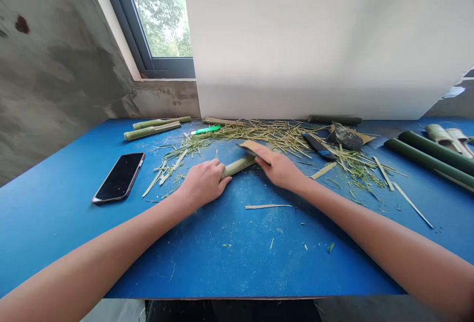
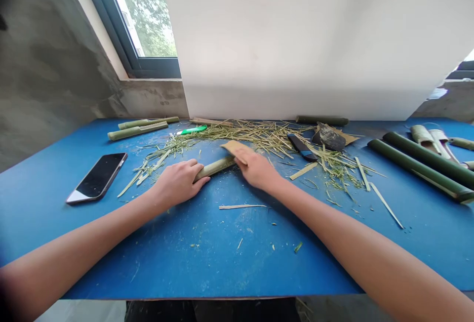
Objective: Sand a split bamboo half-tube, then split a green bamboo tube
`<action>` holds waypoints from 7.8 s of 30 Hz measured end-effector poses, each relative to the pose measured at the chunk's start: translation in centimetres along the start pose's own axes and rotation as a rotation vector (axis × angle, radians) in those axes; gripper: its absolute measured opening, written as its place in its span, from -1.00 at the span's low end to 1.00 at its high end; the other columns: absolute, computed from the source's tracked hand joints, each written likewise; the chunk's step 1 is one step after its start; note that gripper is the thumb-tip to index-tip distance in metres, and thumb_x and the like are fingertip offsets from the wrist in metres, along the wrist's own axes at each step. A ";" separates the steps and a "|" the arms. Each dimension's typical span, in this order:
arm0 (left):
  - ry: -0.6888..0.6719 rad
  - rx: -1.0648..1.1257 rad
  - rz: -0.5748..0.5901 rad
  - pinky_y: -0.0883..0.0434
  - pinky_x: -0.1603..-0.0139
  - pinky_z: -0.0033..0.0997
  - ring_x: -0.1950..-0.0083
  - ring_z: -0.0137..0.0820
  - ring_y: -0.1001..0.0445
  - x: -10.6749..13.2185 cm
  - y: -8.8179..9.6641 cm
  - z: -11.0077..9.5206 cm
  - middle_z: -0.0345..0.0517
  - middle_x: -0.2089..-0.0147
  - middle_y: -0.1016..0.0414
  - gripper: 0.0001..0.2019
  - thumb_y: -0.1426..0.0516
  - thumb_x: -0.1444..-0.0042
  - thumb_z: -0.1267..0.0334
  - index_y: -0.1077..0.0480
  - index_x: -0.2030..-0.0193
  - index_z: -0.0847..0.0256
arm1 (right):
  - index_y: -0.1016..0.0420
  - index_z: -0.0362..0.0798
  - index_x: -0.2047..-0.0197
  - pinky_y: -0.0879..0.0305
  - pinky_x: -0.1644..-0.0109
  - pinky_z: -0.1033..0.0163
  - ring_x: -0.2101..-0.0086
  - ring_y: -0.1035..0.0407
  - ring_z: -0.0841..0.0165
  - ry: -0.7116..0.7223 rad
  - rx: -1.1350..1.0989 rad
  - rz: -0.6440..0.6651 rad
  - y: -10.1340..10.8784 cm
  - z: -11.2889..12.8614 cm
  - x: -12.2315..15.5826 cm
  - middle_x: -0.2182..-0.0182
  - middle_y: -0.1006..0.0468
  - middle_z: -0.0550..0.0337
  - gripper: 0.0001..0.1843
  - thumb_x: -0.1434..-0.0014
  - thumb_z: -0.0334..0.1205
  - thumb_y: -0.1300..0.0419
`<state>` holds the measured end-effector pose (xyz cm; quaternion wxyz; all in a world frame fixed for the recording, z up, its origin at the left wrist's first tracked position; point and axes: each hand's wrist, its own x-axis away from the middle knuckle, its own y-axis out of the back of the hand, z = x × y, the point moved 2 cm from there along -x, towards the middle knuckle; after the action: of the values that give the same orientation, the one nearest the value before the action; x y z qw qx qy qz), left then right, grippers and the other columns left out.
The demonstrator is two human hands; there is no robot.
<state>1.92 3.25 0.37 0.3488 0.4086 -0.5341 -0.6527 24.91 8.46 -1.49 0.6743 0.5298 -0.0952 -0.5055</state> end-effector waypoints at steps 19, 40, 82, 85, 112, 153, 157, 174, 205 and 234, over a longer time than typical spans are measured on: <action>0.016 0.045 -0.003 -0.40 0.22 -0.26 0.19 -0.19 -0.57 0.3 0.6 0.1 -0.01 0.17 -0.57 -0.58 -0.01 -0.34 -0.06 -0.56 0.18 0.20 | -0.42 0.03 -0.33 -0.22 -0.38 -0.01 -0.26 -0.33 0.14 0.030 0.001 0.058 0.3 -0.3 0.0 -0.26 -0.46 0.12 -0.52 -0.44 -0.16 0.01; -0.067 0.151 0.022 -0.47 0.00 -0.20 0.00 -0.13 -0.57 1.3 1.2 -0.7 0.00 0.02 -0.60 -0.81 -0.13 -0.25 0.22 -0.46 0.05 0.20 | -0.38 0.05 -0.36 -0.18 -0.41 0.02 -0.30 -0.27 0.22 0.230 -0.071 0.161 -0.4 1.4 0.5 -0.30 -0.42 0.15 -0.51 -0.45 -0.20 0.05; -0.062 -0.051 0.069 -0.46 0.30 -0.35 0.21 -0.22 -0.60 0.5 -0.2 -0.9 0.08 0.06 -0.52 -0.70 0.07 -0.44 0.08 -0.32 -0.02 0.27 | -0.43 0.02 -0.32 -0.24 -0.36 -0.13 -0.24 -0.35 0.09 -0.084 -0.002 -0.081 0.1 0.2 0.2 -0.24 -0.49 0.07 -0.52 -0.43 -0.15 0.02; -0.046 -0.039 0.054 -0.46 0.30 -0.32 0.19 -0.17 -0.62 0.5 -0.2 -0.9 0.11 0.05 -0.54 -0.70 0.07 -0.43 0.10 -0.31 -0.03 0.26 | -0.41 0.03 -0.34 -0.21 -0.39 0.02 -0.27 -0.31 0.20 0.125 -0.119 0.059 -0.2 1.0 0.4 -0.27 -0.46 0.13 -0.51 -0.45 -0.12 0.03; -0.008 -0.039 0.106 -0.45 0.32 -0.32 0.18 -0.16 -0.62 1.1 -0.1 -1.8 0.15 0.07 -0.57 -0.64 0.15 -0.45 0.12 -0.31 -0.13 0.27 | -0.44 0.08 -0.32 -0.26 -0.35 0.00 -0.25 -0.35 0.19 0.192 -0.100 0.012 -0.1 0.4 0.0 -0.24 -0.49 0.15 -0.53 -0.46 -0.11 0.05; 0.045 -0.066 0.125 -0.43 0.34 -0.23 0.25 -0.05 -0.63 1.5 0.7 -1.7 0.15 0.17 -0.60 -0.56 0.13 -0.41 -0.04 -0.41 0.07 0.25 | -0.41 0.07 -0.35 -0.20 -0.39 -0.09 -0.26 -0.32 0.14 0.084 -0.129 -0.067 0.1 -0.6 -0.3 -0.26 -0.47 0.13 -0.52 -0.45 -0.12 0.01; 0.008 -0.098 0.117 -0.45 0.25 -0.20 0.23 -0.06 -0.63 1.4 0.3 -2.1 0.21 0.14 -0.59 -0.57 0.16 -0.44 0.04 -0.37 -0.04 0.30 | -0.42 0.09 -0.33 -0.19 -0.41 0.04 -0.29 -0.28 0.23 0.262 -0.191 0.105 -0.5 -0.2 -0.1 -0.28 -0.44 0.20 -0.54 -0.46 -0.10 0.02; -0.019 -0.082 0.178 -0.44 0.34 -0.20 0.28 0.01 -0.64 1.4 1.6 -1.9 0.16 0.31 -0.63 -0.49 0.18 -0.41 -0.07 -0.46 0.16 0.24 | -0.41 0.14 -0.34 -0.18 -0.40 0.01 -0.29 -0.28 0.20 0.175 -0.214 0.124 -0.5 -0.5 -0.5 -0.29 -0.43 0.24 -0.53 -0.44 -0.09 0.01; 0.033 0.018 0.214 -0.41 0.36 -0.19 0.28 0.04 -0.62 1.8 2.0 -2.1 0.13 0.29 -0.63 -0.52 0.12 -0.36 -0.10 -0.38 -0.06 0.22 | -0.51 0.04 -0.25 -0.36 -0.20 0.03 -0.11 -0.48 0.12 -0.015 -0.030 0.019 0.3 -0.7 -0.2 -0.13 -0.59 0.08 -0.54 -0.44 -0.08 0.03; 0.047 0.003 0.224 -0.41 0.34 -0.24 0.30 -0.03 -0.62 1.6 2.1 -1.8 0.11 0.31 -0.61 -0.53 0.17 -0.36 -0.12 -0.34 0.00 0.19 | -0.51 0.03 -0.25 -0.40 -0.18 -0.01 -0.09 -0.49 0.09 -0.018 0.126 0.086 1.2 -1.4 -0.1 -0.13 -0.59 0.05 -0.55 -0.41 -0.19 0.01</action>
<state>2.91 0.65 2.00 0.4314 0.3623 -0.5688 -0.5992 26.42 9.32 -1.06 0.6600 0.5619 -0.1557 -0.4738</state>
